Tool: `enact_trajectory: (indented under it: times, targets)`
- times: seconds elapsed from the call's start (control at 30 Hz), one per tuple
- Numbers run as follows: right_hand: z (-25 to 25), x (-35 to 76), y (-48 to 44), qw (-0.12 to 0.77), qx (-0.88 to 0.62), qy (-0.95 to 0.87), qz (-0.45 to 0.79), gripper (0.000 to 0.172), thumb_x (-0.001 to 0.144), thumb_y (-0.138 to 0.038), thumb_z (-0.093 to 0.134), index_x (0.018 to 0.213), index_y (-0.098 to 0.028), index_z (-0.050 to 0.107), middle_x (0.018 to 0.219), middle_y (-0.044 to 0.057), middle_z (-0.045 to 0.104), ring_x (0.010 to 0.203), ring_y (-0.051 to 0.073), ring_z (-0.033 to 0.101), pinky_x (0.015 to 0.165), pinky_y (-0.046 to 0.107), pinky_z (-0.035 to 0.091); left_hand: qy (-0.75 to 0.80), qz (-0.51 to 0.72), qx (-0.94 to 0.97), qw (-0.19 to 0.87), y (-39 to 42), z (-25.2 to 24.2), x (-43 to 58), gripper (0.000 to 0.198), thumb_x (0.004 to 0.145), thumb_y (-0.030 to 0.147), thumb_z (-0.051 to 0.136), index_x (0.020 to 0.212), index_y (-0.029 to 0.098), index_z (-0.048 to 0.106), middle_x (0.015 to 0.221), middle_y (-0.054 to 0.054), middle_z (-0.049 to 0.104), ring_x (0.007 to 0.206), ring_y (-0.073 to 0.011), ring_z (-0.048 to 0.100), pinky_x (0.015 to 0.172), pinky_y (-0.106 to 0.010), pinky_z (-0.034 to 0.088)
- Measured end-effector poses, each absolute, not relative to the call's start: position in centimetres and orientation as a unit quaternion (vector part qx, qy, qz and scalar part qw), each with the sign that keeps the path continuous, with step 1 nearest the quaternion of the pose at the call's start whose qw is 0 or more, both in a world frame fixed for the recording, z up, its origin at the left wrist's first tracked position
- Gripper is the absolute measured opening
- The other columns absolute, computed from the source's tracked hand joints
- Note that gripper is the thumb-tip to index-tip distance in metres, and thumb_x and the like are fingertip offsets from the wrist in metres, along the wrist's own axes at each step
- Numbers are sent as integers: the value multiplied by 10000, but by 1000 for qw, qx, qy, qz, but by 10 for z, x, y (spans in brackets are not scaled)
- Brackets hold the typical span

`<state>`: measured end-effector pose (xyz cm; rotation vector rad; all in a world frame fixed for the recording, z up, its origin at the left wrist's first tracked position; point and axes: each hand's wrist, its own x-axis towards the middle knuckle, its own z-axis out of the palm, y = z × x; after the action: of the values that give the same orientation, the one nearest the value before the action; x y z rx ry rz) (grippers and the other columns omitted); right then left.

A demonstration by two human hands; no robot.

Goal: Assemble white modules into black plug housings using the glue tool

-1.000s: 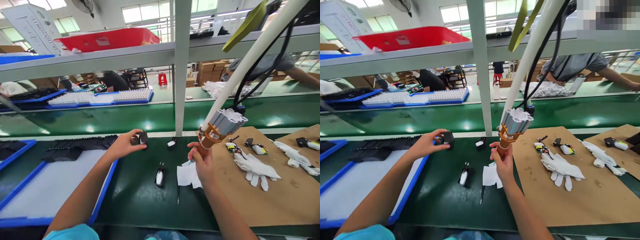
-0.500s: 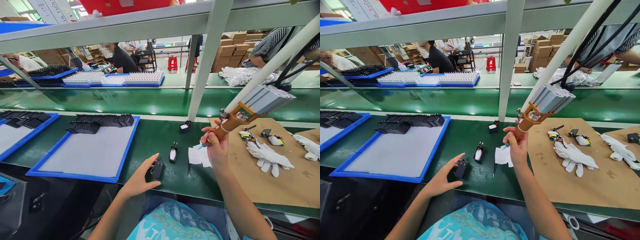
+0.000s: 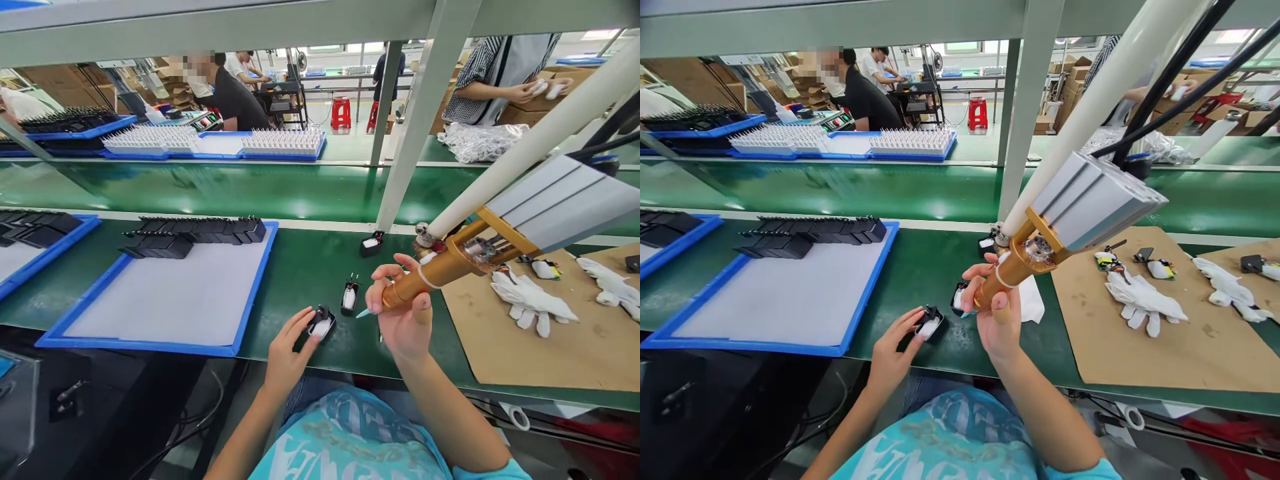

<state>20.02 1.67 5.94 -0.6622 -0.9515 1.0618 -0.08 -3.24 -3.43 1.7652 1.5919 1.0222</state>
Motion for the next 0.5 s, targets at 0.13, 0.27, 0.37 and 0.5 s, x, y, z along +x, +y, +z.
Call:
enact_trajectory:
  times: [0.13,0.27,0.37,0.5]
  targets:
    - [66,185,16,708,-278,-424,491,501,816,-696,452,1142,-317,486,933,23,578,445,78,438,449,285,436,610,355,685,182,-35,-42,13,490,804,394,682,1252,245,552,1241,-87,638,1160,-285,586,993,-448,480]
    - [70,176,16,712,-271,-409,503,489,826,-686,439,1134,-309,485,986,34,567,449,74,451,447,284,439,637,339,669,179,-33,-41,18,317,835,374,627,1112,228,582,1003,-61,718,895,-250,687,784,-364,544]
    - [72,173,16,706,-265,-409,514,487,822,-691,444,1125,-312,478,988,34,568,443,74,449,447,287,442,627,348,663,216,-33,-30,20,341,832,372,614,1138,237,550,942,-27,729,723,-186,688,638,-281,534]
    - [72,171,14,706,-277,-410,507,506,814,-714,422,1125,-316,449,1004,37,562,432,70,442,433,288,444,602,369,673,219,-33,-13,24,341,793,349,624,1109,237,563,953,-21,729,707,-159,676,642,-254,535]
